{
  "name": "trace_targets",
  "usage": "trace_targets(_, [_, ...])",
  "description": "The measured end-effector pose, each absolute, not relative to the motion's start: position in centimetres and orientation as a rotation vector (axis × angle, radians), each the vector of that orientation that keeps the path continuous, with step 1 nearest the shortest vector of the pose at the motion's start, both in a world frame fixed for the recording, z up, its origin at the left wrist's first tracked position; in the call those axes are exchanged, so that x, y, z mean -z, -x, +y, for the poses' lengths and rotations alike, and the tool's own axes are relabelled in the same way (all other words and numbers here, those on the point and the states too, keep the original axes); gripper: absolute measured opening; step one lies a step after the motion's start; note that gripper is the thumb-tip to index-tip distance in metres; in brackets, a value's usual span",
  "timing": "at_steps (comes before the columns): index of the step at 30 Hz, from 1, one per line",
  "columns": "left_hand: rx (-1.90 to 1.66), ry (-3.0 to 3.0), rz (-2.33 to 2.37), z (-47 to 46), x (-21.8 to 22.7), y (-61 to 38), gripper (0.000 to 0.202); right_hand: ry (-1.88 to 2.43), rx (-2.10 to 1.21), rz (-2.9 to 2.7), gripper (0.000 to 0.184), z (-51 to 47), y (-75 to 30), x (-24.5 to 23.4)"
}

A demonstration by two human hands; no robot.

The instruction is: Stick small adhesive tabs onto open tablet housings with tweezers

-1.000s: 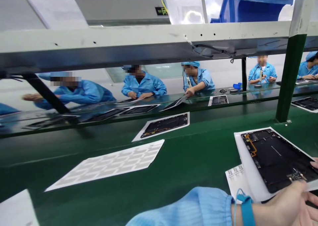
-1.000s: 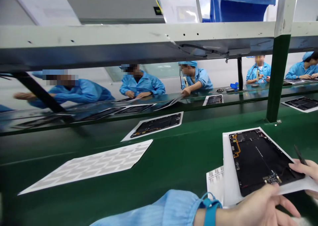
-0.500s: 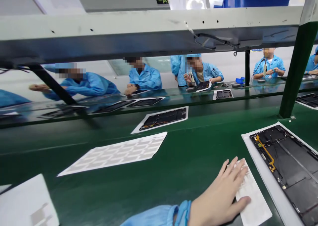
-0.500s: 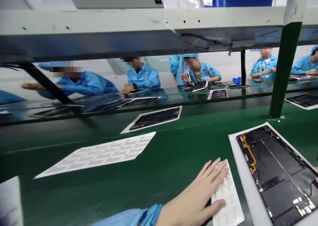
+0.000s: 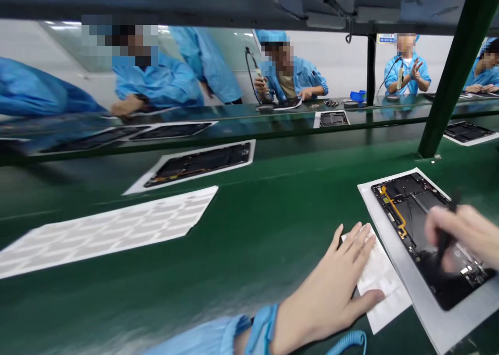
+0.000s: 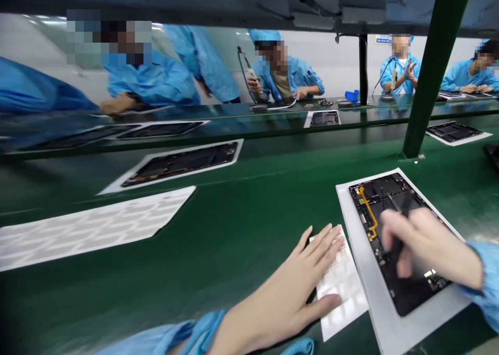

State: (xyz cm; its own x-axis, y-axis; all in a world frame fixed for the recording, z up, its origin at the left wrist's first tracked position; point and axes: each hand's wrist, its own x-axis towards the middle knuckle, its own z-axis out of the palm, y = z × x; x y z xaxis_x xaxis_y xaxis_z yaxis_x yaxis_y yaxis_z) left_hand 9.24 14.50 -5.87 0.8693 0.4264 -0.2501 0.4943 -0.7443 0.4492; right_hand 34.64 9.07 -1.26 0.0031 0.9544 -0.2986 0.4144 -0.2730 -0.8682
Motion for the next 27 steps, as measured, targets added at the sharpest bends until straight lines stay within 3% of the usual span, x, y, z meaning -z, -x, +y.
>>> trace_targets(2, [0.157, -2.539, 0.651, 14.5, 6.0, -9.1, 0.077, 1.484, -1.463, -1.551, 0.045, 10.5, -31.9, 1.6])
trace_targets(5, [0.123, -2.555, 0.630, 14.6, 6.2, -8.9, 0.079, 1.290, -1.500, -1.627, 0.034, 12.3, -30.4, 3.1])
trace_targets(11, [0.087, -2.596, 0.616, 14.7, 6.8, -8.6, 0.063, 1.343, -1.419, -1.564, 0.037, 13.6, -30.3, 6.4])
trace_targets(27, [0.068, -2.634, 0.580, 14.5, 6.6, -8.5, 0.065, 1.443, -1.318, -1.563, 0.024, 13.2, -29.4, 6.8])
